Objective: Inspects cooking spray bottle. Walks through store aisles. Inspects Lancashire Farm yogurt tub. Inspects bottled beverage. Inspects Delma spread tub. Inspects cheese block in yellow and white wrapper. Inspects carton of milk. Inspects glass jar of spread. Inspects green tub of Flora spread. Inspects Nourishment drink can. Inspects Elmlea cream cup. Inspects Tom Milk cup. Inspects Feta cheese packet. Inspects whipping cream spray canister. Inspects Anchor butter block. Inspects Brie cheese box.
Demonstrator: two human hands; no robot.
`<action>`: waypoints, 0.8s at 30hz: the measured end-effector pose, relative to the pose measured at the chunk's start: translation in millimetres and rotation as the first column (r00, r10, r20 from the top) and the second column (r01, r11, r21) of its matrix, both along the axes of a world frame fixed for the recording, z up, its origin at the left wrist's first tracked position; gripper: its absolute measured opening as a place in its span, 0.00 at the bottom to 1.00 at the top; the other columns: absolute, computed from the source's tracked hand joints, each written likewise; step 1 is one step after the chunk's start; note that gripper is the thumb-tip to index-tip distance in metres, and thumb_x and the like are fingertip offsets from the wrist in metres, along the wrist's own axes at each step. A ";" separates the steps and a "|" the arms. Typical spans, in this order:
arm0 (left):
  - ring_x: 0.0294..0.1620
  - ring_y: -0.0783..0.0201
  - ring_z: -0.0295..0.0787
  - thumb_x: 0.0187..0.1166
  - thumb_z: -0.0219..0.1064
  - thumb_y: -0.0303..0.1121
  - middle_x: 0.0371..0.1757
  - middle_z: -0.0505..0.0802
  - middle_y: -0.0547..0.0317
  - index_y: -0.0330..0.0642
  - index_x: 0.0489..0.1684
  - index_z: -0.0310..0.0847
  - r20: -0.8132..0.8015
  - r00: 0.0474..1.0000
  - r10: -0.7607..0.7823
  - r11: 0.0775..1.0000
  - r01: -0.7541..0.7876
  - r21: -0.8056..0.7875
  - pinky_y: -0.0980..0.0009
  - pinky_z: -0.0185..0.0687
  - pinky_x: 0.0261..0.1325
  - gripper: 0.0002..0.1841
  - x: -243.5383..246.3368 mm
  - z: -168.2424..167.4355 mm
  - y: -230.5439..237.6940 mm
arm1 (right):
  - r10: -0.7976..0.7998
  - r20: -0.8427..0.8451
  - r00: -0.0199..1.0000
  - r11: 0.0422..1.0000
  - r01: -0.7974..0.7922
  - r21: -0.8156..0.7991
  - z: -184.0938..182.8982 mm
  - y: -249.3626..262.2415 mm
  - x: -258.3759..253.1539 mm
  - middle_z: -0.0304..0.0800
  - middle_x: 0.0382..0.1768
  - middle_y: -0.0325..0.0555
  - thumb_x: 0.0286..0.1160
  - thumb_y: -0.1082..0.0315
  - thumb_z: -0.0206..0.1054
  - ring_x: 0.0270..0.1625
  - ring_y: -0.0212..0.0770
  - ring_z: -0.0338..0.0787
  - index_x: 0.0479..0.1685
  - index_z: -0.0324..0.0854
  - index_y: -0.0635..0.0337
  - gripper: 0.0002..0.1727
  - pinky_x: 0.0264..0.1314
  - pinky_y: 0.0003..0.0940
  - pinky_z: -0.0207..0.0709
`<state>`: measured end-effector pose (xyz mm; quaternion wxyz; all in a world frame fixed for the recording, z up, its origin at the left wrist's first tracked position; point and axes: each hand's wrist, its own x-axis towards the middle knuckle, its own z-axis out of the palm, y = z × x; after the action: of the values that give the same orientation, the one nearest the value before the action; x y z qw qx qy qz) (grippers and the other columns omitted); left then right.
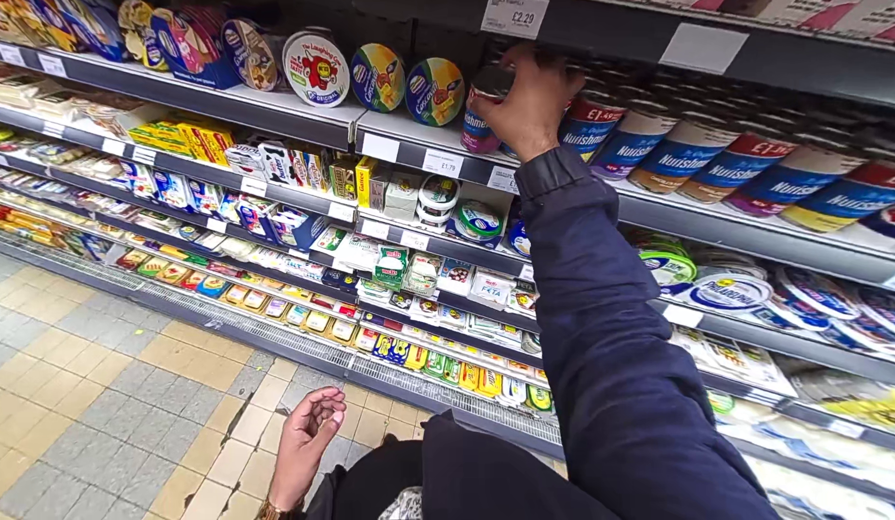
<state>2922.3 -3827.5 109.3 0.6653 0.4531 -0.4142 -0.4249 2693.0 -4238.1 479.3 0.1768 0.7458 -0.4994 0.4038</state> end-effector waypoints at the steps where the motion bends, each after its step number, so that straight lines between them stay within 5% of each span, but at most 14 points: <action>1: 0.50 0.58 0.95 0.74 0.75 0.32 0.55 0.95 0.50 0.43 0.65 0.84 0.003 1.000 -0.003 1.000 0.004 -0.017 0.66 0.91 0.57 0.20 -0.2 -0.3 -0.1 | 0.033 0.009 0.999 0.999 -0.033 -0.021 -3.3 5.3 1.5 0.91 0.59 0.58 0.56 0.38 0.78 0.67 0.67 0.84 0.66 0.83 0.53 0.38 0.68 0.77 0.60; 3: 0.49 0.59 0.95 0.74 0.75 0.33 0.54 0.95 0.51 0.46 0.65 0.85 0.001 1.000 -0.012 0.999 0.012 -0.040 0.67 0.91 0.56 0.20 -0.1 1.8 1.1 | 0.134 0.043 0.990 0.991 -0.134 -0.012 -7.8 20.2 2.1 0.90 0.59 0.55 0.56 0.42 0.79 0.61 0.60 0.89 0.66 0.83 0.51 0.36 0.61 0.66 0.76; 6: 0.48 0.60 0.95 0.74 0.77 0.37 0.54 0.94 0.52 0.49 0.64 0.85 -0.004 1.000 -0.014 0.998 0.014 -0.064 0.67 0.92 0.55 0.20 3.6 10.6 2.1 | 0.388 0.203 0.899 0.917 -0.400 0.017 -13.5 45.2 0.1 0.92 0.54 0.50 0.55 0.48 0.83 0.56 0.46 0.91 0.60 0.85 0.55 0.32 0.59 0.51 0.82; 10: 0.54 0.56 0.94 0.73 0.78 0.38 0.59 0.93 0.52 0.51 0.70 0.82 0.021 0.994 -0.107 0.981 0.109 -0.159 0.63 0.91 0.60 0.25 16.2 37.3 -3.0 | 0.642 0.481 0.596 0.615 -0.776 0.140 -33.8 82.6 1.3 0.92 0.47 0.46 0.55 0.57 0.84 0.48 0.37 0.93 0.58 0.82 0.61 0.30 0.52 0.39 0.90; 15: 0.65 0.46 0.88 0.67 0.82 0.32 0.69 0.86 0.46 0.44 0.76 0.74 0.107 0.974 -0.198 0.929 0.221 -0.298 0.50 0.89 0.67 0.34 27.0 82.1 -13.3 | 0.597 0.675 0.434 0.316 -0.900 0.300 -82.6 158.2 14.4 0.92 0.50 0.48 0.56 0.63 0.85 0.50 0.41 0.94 0.59 0.78 0.62 0.30 0.54 0.38 0.92; 19: 0.72 0.41 0.83 0.63 0.84 0.27 0.76 0.80 0.40 0.35 0.80 0.65 0.135 0.962 -0.236 0.918 0.267 -0.293 0.46 0.86 0.70 0.42 26.5 96.9 -10.4 | 0.502 0.759 0.415 0.185 -0.909 0.374 -130.7 219.7 23.0 0.92 0.54 0.49 0.53 0.62 0.85 0.54 0.43 0.94 0.59 0.76 0.61 0.32 0.56 0.39 0.92; 24: 0.76 0.38 0.79 0.56 0.88 0.28 0.82 0.75 0.39 0.37 0.87 0.57 0.093 0.952 -0.290 0.929 0.304 -0.211 0.41 0.83 0.73 0.53 21.9 85.0 15.6 | 0.381 0.843 0.379 0.070 -0.921 0.383 -186.8 289.0 31.4 0.91 0.57 0.51 0.49 0.65 0.87 0.55 0.46 0.95 0.59 0.73 0.59 0.35 0.53 0.40 0.93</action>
<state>2944.2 -3811.9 194.2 0.6271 0.3203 -0.5428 -0.4577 2724.3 -3949.2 292.5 -0.5746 0.7172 -0.2225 0.3256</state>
